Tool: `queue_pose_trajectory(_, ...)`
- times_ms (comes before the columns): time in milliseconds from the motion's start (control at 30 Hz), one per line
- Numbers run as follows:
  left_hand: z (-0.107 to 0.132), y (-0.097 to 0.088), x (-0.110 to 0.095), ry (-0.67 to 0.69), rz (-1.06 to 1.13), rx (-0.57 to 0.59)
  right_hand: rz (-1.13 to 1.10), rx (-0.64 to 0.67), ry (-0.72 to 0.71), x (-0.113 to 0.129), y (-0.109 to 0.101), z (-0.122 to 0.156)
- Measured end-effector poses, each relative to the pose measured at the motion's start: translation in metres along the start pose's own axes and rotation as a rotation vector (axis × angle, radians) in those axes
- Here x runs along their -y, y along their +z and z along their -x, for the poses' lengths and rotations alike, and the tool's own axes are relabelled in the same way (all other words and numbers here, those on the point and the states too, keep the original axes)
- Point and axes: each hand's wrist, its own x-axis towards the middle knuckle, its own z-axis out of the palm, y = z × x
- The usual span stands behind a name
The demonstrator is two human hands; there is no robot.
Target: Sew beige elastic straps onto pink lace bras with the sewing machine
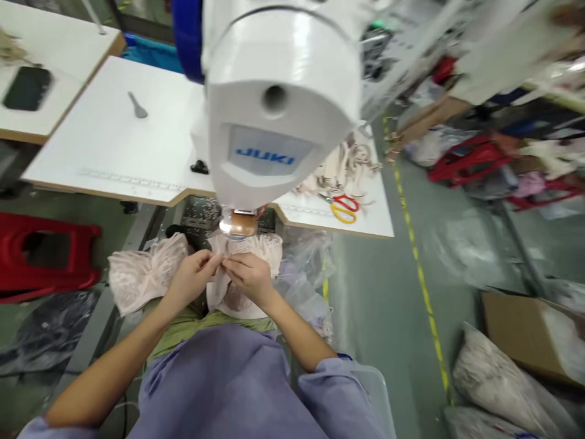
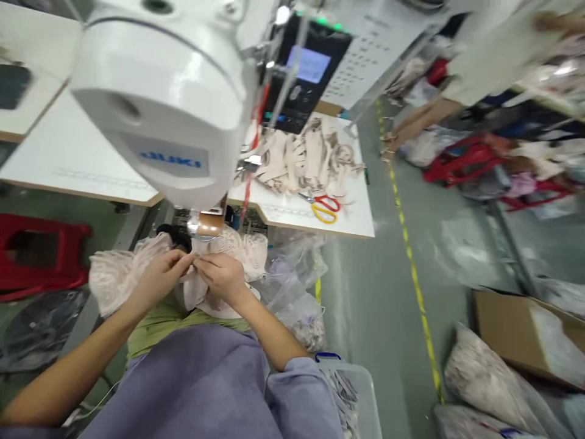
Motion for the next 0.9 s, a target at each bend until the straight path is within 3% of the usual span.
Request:
queue_pose_trajectory(67,-0.006,-0.002,0.009,0.029,-0.091,0.008,0.161,0.086,0.146,-0.04,-0.038,-0.01)
queue_pose_trajectory(167,-0.009,-0.009,0.018,0.065,-0.162,0.027,0.356,-0.051,0.44,-0.118,-0.119,-0.032)
queue_pose_trajectory(233,-0.007,-0.012,0.017,0.063,-0.146,0.054,0.429,-0.051,0.569,-0.165,-0.165,-0.044)
queue_pose_trajectory(300,-0.004,-0.012,0.011,0.061,-0.12,0.082,0.451,0.04,0.613,-0.195,-0.191,-0.051)
queue_pose_trajectory(400,0.001,-0.01,-0.002,0.046,-0.059,0.11,0.476,0.175,0.602,-0.208,-0.197,-0.042)
queue_pose_trajectory(500,0.005,-0.009,-0.011,-0.025,0.109,0.141,0.548,0.273,0.569,-0.2,-0.187,-0.011)
queue_pose_trajectory(600,0.008,-0.01,-0.012,-0.102,0.369,0.166,0.567,0.119,0.518,-0.175,-0.172,0.033)
queue_pose_trajectory(700,0.009,-0.01,-0.009,-0.141,0.567,0.151,0.37,-0.019,0.491,-0.12,-0.149,0.075)
queue_pose_trajectory(800,0.01,-0.01,-0.01,-0.158,0.621,0.15,0.102,0.086,0.364,-0.05,-0.117,0.095)
queue_pose_trajectory(900,0.011,-0.011,-0.015,-0.138,0.584,0.157,-0.027,0.114,0.155,-0.002,-0.086,0.087)
